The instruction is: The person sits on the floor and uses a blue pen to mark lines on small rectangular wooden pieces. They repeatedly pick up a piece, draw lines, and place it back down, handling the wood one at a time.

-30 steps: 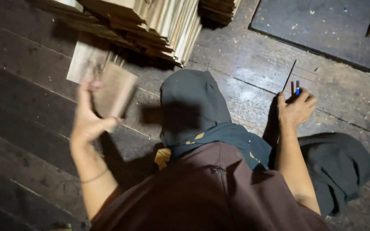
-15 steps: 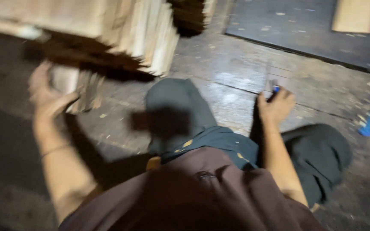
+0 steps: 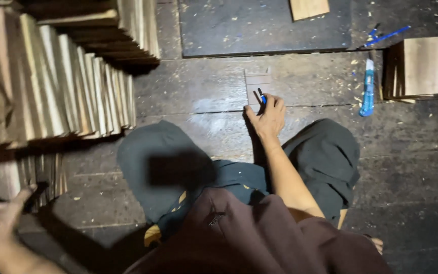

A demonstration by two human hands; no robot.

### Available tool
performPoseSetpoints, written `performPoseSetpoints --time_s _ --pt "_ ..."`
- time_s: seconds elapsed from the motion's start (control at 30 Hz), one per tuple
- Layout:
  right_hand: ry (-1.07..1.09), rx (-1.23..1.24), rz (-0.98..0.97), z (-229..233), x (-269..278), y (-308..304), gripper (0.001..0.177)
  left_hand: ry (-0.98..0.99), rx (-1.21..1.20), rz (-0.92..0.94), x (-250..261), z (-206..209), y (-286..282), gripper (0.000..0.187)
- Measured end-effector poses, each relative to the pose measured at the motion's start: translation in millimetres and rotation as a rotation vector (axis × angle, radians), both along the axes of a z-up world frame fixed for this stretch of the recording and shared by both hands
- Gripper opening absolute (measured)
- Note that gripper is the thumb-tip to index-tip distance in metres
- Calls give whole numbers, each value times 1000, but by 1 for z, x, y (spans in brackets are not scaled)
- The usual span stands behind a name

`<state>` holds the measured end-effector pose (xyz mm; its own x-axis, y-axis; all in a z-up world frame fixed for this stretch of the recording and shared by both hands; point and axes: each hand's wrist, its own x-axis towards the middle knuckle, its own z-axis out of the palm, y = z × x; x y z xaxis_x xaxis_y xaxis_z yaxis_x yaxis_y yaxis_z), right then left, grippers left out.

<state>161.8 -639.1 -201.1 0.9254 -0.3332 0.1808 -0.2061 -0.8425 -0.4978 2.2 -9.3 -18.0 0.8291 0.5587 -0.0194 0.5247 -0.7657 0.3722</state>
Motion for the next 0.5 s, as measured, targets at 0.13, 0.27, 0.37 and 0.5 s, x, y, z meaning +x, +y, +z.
performPoseSetpoints --time_s 0.13,0.27,0.37,0.5 --pt "-87 -12 -130 -3 36 -28 65 -348 59 -145 -26 -60 -101 60" --pt "-154 -14 -231 -10 90 -62 64 -510 78 -364 20 -20 -264 29" --pt "-150 3 -285 -6 139 -94 62 -449 -61 -577 70 -43 -326 30" --pt "-75 -201 -492 14 166 -171 66 -477 -344 -872 149 -86 -381 28"
